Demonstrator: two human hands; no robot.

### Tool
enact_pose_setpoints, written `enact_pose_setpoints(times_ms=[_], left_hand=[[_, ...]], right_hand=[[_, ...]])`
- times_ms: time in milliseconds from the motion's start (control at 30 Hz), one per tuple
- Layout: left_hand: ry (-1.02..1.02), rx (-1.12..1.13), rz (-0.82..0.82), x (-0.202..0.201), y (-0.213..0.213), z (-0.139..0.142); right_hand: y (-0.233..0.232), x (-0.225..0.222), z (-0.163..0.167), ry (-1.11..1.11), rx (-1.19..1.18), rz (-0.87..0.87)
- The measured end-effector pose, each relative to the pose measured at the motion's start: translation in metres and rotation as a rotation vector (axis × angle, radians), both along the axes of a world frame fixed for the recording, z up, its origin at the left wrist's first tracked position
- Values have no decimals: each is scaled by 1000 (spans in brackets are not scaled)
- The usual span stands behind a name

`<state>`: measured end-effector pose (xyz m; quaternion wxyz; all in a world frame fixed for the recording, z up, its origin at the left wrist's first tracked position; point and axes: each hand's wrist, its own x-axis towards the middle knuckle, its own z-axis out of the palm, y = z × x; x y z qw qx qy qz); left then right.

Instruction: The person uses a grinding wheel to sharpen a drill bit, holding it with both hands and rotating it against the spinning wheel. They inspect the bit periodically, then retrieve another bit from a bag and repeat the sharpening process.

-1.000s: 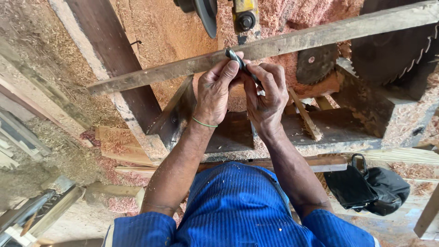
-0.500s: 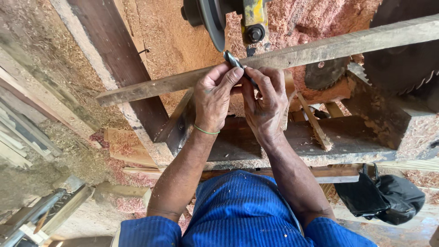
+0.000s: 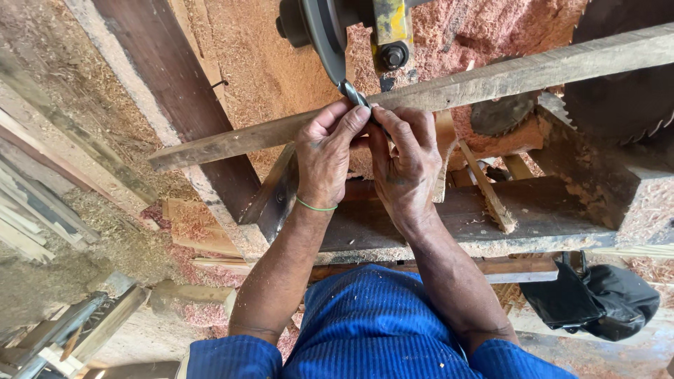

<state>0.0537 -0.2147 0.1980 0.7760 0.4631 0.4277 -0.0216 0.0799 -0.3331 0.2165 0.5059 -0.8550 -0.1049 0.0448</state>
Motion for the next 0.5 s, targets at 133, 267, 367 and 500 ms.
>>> enact_pose_setpoints(times_ms=[133, 267, 367, 500], left_hand=[[9, 3, 0, 0, 1, 1], [-14, -12, 18, 0, 2, -1], [-22, -28, 21, -1, 2, -2], [-38, -48, 20, -1, 3, -4]], right_hand=[[0, 1, 0, 48, -1, 16], [0, 1, 0, 25, -22, 21], [1, 1, 2, 16, -50, 24], [0, 4, 5, 32, -76, 31]])
